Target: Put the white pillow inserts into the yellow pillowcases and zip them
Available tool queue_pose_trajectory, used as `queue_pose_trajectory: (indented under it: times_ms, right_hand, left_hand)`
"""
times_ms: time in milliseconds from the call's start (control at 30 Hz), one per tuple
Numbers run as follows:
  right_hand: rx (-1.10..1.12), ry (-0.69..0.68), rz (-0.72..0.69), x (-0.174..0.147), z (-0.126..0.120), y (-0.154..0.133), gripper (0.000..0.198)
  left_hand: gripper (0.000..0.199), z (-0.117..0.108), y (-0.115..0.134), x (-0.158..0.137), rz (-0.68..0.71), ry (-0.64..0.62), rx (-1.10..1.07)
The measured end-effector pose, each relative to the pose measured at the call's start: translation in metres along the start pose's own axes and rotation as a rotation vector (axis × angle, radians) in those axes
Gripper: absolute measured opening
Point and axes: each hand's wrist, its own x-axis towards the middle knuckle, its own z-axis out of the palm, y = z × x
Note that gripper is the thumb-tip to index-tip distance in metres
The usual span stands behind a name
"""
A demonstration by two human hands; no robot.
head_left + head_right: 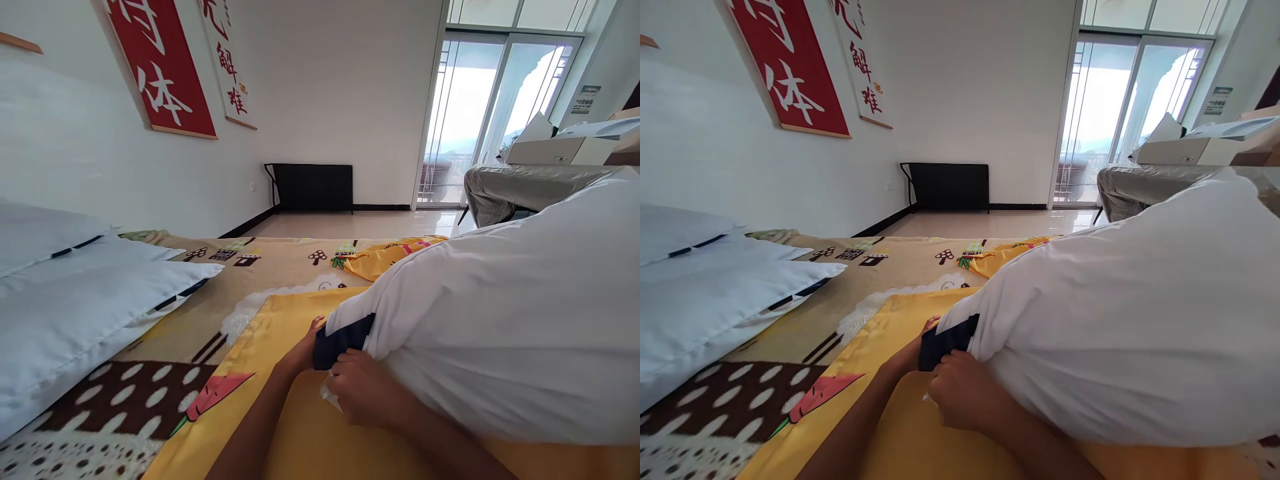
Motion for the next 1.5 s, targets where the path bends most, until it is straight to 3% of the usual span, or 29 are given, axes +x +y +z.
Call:
queue_pose_trajectory:
  times_ms: [100,200,400,500,567,633,767,867,1033,1133,1267,1400,1500]
  right_hand:
    - [0.011,-0.02,0.021,0.003,0.015,0.004,0.005]
    - [-0.003,-0.004,0.069,0.006,0.026,0.005,0.006]
    - [-0.03,0.035,0.14,0.011,0.041,0.005,0.008]
    - [0.0,0.081,0.213,0.012,0.038,0.009,0.01]
    - [0.043,0.176,0.3,0.011,0.034,0.013,0.008]
    - [0.101,0.34,0.374,0.01,0.03,0.019,0.009]
    - [0.261,0.667,0.415,0.007,0.021,0.03,0.017]
    - [0.375,0.772,0.44,0.005,0.016,0.037,0.018]
    - [0.561,0.849,0.529,0.004,0.008,0.044,0.017]
    - [0.7,0.917,0.623,0.0,-0.003,0.051,0.018]
    - [0.915,1.051,0.764,-0.009,-0.024,0.065,0.018]
    - [1.019,1.125,0.805,-0.018,-0.039,0.075,0.022]
    - [1.034,1.143,0.798,-0.019,-0.043,0.075,0.022]
  left_hand:
    - [0.047,-0.006,0.004,-0.001,-0.047,-0.056,-0.022]
    - [0.031,-0.018,0.009,0.001,-0.108,-0.1,-0.049]
    - [0.026,-0.055,0.028,-0.005,-0.316,-0.062,0.015]
    - [0.012,-0.069,0.046,-0.017,-0.383,-0.277,-0.043]
    - [0.007,-0.07,0.058,-0.021,-0.403,-0.473,-0.108]
    - [0.008,-0.061,0.068,-0.02,-0.409,-0.574,-0.113]
    - [0.023,-0.03,0.074,-0.008,-0.404,-0.563,0.007]
    - [0.022,-0.018,0.071,-0.001,-0.363,-0.521,0.038]
    - [0.016,-0.048,0.07,-0.008,-0.228,-0.521,-0.163]
    - [0.033,-0.069,0.083,-0.011,-0.216,-0.428,-0.573]
    - [0.038,-0.063,0.118,-0.008,-0.3,-0.06,-0.974]
    - [0.034,-0.047,0.147,-0.006,-0.306,0.22,-1.126]
    - [0.035,-0.047,0.153,-0.008,-0.266,0.286,-1.089]
